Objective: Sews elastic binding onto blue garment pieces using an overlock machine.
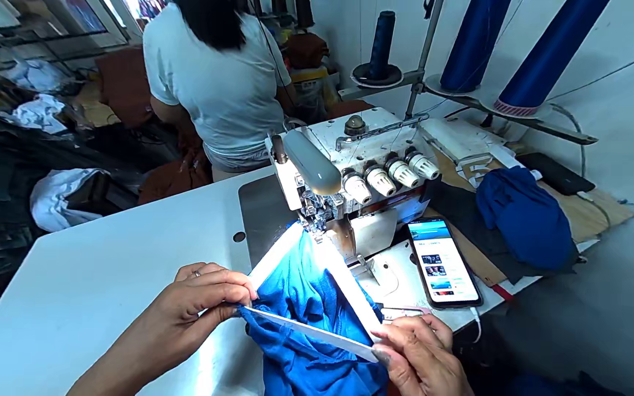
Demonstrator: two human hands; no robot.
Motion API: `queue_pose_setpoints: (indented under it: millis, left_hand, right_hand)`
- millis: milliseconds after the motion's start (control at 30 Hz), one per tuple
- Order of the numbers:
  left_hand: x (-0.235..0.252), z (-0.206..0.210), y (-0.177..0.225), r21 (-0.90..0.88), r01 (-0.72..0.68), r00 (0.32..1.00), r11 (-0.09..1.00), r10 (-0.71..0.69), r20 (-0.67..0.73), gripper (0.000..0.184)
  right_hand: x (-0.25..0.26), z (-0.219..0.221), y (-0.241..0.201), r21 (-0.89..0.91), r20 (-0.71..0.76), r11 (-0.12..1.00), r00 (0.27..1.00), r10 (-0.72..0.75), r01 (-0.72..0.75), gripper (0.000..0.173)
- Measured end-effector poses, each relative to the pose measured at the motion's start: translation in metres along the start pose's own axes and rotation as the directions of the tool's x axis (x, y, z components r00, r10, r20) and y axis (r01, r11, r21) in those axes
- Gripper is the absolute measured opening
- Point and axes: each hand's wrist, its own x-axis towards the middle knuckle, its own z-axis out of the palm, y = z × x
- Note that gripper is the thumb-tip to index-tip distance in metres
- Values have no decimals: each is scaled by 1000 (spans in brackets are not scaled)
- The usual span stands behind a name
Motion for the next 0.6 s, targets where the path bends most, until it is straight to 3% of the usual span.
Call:
queue_pose_setpoints:
  millis: [200,367,500,600]
  left_hand:
    - [-4,1,-1,-22,-8,1000,1000,8,3,19]
    - [-5,6,2,-46,-8,1000,999,8,5,19]
    - [-4,6,3,-27,-15,1000,1000,15,4,19]
    - [-6,6,3,-24,-1,1000,1000,1,-10,19]
  right_hand:
    - [-9,-10,-20,69,49,995,997,63,-66,23]
    - [-12,-19,-23,44,70,955,955,289,-292,15]
    - [1,-11,-23,57,54,922,923,381,-384,44]
    - [5,-12,-27,88,94,896,899,427,-435,40]
